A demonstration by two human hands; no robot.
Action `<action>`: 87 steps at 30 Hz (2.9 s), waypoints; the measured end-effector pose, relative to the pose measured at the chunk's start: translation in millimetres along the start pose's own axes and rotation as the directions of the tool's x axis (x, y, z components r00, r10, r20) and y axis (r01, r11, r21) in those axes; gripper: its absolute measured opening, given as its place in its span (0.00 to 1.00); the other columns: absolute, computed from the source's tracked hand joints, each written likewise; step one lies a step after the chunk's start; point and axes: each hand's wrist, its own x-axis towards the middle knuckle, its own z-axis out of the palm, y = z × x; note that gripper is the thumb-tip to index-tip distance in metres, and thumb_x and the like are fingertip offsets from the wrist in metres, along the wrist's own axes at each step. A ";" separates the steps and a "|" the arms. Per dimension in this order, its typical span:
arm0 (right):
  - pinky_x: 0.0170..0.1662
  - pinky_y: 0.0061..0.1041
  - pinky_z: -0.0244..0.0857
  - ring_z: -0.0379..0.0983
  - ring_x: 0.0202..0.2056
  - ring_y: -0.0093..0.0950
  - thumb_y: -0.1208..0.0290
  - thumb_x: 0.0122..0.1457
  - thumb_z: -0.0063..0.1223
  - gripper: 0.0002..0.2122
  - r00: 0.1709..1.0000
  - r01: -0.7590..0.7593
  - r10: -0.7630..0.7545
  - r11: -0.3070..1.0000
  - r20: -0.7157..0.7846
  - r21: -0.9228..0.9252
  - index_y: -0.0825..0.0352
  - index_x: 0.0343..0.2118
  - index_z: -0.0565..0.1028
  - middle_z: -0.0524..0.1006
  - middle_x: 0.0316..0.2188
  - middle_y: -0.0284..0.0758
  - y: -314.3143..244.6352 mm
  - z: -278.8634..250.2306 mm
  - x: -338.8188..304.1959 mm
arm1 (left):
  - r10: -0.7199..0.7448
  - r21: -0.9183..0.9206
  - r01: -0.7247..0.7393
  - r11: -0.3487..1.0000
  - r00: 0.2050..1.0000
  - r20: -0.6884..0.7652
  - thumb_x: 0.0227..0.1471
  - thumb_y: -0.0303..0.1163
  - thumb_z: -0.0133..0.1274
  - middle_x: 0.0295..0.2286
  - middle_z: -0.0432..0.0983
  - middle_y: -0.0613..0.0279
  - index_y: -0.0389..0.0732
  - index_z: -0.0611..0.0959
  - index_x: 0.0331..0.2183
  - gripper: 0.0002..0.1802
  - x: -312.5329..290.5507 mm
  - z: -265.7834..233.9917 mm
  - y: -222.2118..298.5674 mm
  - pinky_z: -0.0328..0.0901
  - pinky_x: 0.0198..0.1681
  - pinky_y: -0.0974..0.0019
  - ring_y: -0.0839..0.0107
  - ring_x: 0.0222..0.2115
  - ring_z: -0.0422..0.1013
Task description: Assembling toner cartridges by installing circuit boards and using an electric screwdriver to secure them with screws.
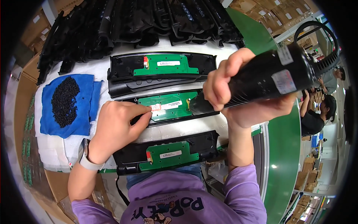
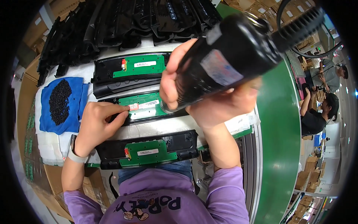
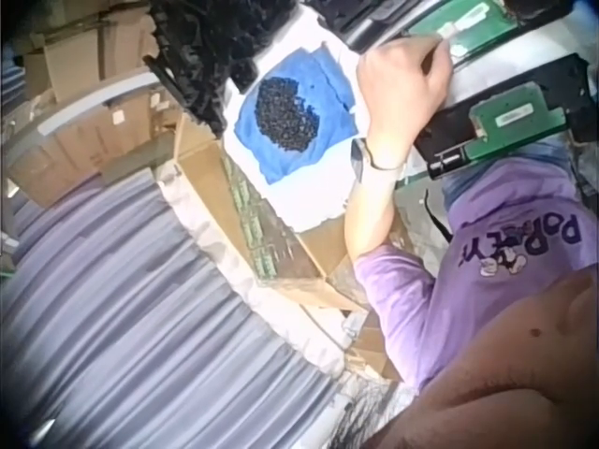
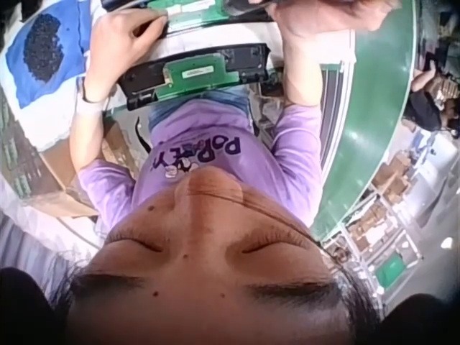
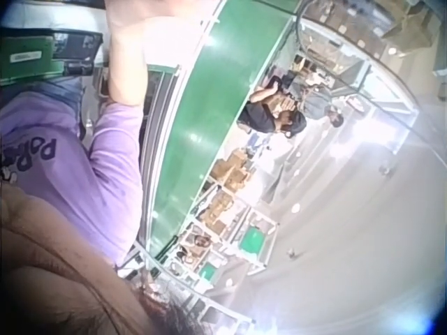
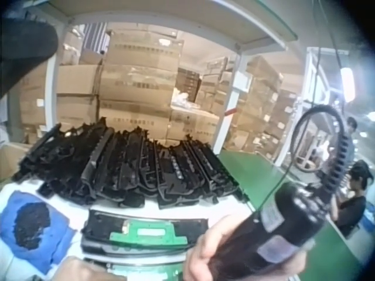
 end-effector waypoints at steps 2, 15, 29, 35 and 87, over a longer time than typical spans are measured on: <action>0.14 0.23 0.53 0.58 0.11 0.27 0.25 0.42 0.37 0.42 1.000 -0.012 0.013 0.998 0.003 -0.057 0.73 0.31 0.65 0.65 0.12 0.37 -2.2 2.5 -0.4 | -0.005 -0.013 0.005 1.000 1.000 0.008 0.41 0.29 0.56 0.19 0.76 0.54 0.37 0.84 0.22 0.06 0.1 -0.8 1.0 0.63 0.18 0.64 0.59 0.16 0.71; 0.12 0.24 0.49 0.54 0.09 0.25 0.25 0.44 0.28 0.42 0.998 0.055 -0.055 0.998 -0.021 0.023 0.71 0.35 0.66 0.61 0.09 0.32 -12.1 10.7 6.5 | 0.097 -0.051 -0.093 0.994 0.991 0.090 0.42 0.39 0.60 0.14 0.72 0.56 0.40 0.81 0.26 0.13 14.9 -5.2 21.3 0.61 0.17 0.64 0.59 0.14 0.70; 0.14 0.23 0.51 0.55 0.09 0.26 0.27 0.48 0.22 0.43 0.982 0.112 -0.134 0.980 -0.132 -0.166 0.75 0.34 0.66 0.64 0.11 0.36 -20.9 -24.7 11.7 | -0.365 -0.841 0.395 0.370 0.894 0.260 0.54 0.34 0.41 0.08 0.56 0.75 0.39 0.70 0.16 0.17 18.9 -5.9 -9.5 0.45 0.14 0.76 0.84 0.11 0.50; 0.14 0.23 0.51 0.55 0.09 0.26 0.27 0.47 0.20 0.44 0.976 0.073 -0.097 0.989 -0.193 -0.128 0.75 0.33 0.66 0.63 0.11 0.36 -12.7 -32.7 16.1 | -0.388 -0.835 0.387 0.390 0.892 0.232 0.53 0.36 0.43 0.09 0.60 0.69 0.42 0.65 0.10 0.23 13.4 -1.7 -11.7 0.43 0.15 0.74 0.83 0.11 0.51; 0.15 0.25 0.52 0.55 0.10 0.27 0.27 0.47 0.19 0.45 0.990 -0.117 0.117 0.993 0.073 -0.013 0.75 0.36 0.67 0.65 0.12 0.38 32.5 62.0 64.4 | -0.335 -0.871 0.197 0.450 0.941 0.039 0.45 0.33 0.38 0.09 0.62 0.70 0.36 0.74 0.15 0.16 14.8 -42.8 -25.4 0.41 0.15 0.76 0.86 0.11 0.48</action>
